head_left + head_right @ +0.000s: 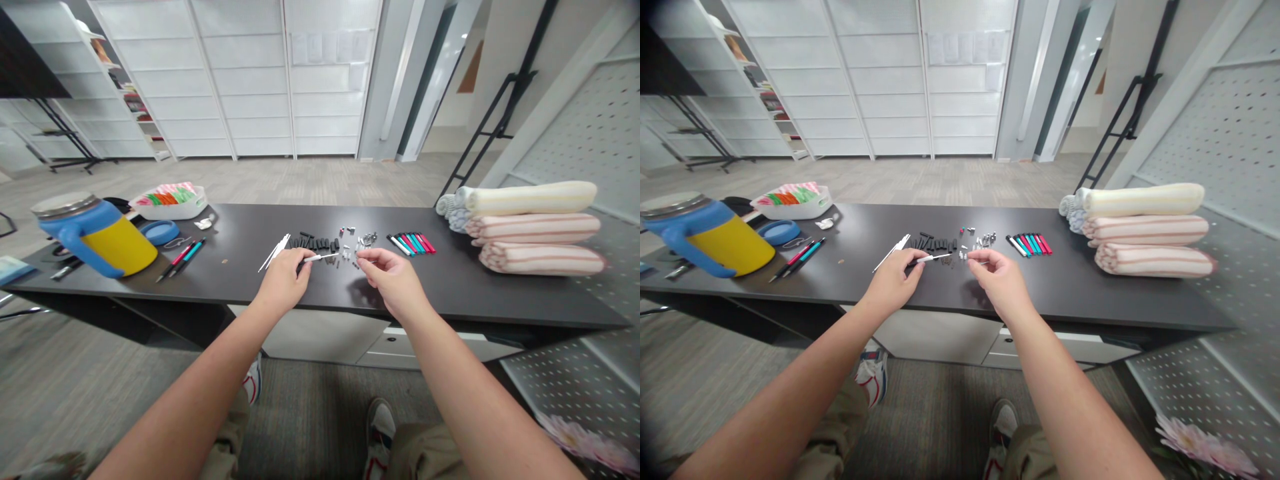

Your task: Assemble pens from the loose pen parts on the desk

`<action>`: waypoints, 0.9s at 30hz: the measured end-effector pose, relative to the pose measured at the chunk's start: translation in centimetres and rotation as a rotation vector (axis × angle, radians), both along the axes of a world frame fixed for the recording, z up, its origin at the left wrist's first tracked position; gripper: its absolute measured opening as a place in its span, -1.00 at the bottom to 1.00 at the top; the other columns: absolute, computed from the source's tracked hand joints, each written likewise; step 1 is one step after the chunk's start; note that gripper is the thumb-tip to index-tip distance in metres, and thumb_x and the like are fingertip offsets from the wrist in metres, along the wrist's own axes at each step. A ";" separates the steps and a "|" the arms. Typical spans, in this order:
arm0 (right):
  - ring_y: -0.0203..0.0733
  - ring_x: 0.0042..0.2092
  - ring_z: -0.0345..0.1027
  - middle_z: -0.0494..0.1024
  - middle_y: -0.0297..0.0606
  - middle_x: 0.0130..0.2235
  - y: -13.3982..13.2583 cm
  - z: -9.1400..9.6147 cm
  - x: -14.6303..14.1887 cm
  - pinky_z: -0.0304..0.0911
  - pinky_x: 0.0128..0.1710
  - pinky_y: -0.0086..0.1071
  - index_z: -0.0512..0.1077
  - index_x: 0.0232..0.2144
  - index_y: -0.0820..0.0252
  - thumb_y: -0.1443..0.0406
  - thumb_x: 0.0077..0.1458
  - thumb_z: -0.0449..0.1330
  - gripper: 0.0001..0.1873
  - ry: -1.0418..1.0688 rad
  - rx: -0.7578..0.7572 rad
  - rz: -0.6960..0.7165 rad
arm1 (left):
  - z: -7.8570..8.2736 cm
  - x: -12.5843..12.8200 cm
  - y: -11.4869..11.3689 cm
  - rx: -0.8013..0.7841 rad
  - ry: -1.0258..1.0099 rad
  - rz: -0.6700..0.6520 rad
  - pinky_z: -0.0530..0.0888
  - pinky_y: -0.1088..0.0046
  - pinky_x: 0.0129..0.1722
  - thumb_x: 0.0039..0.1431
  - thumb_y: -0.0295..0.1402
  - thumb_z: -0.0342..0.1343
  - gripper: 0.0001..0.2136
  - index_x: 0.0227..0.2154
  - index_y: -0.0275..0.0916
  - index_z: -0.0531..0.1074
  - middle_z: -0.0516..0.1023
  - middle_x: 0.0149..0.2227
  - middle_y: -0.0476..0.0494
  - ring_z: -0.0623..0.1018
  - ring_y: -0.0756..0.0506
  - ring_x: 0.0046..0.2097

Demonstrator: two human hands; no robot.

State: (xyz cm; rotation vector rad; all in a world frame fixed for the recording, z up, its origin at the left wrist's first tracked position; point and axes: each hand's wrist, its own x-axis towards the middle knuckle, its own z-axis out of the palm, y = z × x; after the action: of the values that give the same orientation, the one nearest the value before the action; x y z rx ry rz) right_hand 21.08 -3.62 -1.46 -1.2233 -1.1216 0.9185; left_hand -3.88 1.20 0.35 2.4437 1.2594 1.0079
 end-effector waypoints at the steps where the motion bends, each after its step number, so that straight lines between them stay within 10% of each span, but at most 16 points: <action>1: -0.34 -0.47 0.15 0.49 -0.37 -0.40 0.0 0.0 0.0 0.00 -0.47 -0.40 0.61 -0.11 0.19 0.07 0.10 0.44 -0.60 -0.005 0.003 0.005 | 0.0 0.0 0.0 0.002 -0.001 -0.002 0.50 0.12 0.05 0.38 -0.41 0.08 -0.82 -0.05 -0.15 0.53 0.67 -0.06 -0.14 0.60 -0.25 -0.01; 27: -0.18 -0.40 0.35 0.63 -0.24 -0.35 0.0 -0.2 0.0 0.22 -0.38 -0.31 0.67 -0.08 0.13 -0.01 0.19 0.36 -0.59 -0.293 0.007 0.027 | -0.1 0.2 -0.2 0.065 0.061 -0.090 0.49 0.11 0.10 0.39 -0.44 0.09 -0.82 -0.05 -0.17 0.53 0.67 -0.05 -0.14 0.58 -0.21 0.02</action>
State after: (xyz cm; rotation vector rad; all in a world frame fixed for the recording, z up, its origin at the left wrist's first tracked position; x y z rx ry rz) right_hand 21.12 -3.66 -1.66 -1.3704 -1.3733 0.7699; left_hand -3.65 1.01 0.25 2.5739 1.1397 0.9724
